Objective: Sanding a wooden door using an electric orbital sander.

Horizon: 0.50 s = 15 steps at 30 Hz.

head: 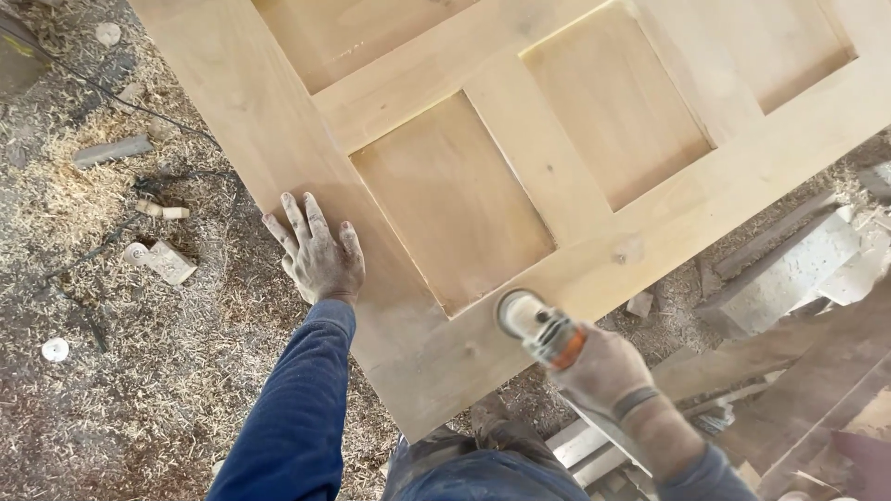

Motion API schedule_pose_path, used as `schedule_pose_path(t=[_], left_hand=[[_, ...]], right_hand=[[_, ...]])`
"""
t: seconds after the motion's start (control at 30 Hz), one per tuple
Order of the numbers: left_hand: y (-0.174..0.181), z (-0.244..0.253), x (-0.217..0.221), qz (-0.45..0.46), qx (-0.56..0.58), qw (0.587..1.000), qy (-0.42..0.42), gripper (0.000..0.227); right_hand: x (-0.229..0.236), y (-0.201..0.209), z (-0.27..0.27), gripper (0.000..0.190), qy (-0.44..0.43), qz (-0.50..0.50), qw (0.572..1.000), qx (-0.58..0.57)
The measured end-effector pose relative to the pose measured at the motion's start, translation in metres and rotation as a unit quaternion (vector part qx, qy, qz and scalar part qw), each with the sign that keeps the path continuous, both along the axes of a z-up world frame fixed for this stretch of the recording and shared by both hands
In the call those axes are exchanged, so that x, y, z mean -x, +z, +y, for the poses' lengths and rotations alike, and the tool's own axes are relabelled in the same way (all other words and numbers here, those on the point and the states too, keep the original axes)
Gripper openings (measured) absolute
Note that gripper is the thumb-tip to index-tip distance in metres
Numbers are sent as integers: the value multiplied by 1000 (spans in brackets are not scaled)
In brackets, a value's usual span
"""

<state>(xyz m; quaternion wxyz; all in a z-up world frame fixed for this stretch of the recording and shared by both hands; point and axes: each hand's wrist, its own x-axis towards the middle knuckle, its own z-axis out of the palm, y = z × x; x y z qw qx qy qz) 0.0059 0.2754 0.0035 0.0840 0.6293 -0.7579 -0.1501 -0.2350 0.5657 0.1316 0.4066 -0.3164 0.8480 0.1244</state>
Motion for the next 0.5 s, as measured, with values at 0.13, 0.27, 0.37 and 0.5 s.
schedule_pose_path(t=[0.13,0.27,0.37,0.5], left_hand=[[2,0,1,2,5,1000,-3,75],[3,0,2,4,-6,1000,-1,75],[3,0,3,-1,-11,1000,0,76],[3,0,3,-12,-12,1000,1,76]], right_hand=[[40,-7,7,44,-87,1,996,9],[73,-7,11,48,-119,39,992,15],[96,-9,18,43,-212,37,976,7],[119,-42,30,46,-328,48,941,73]])
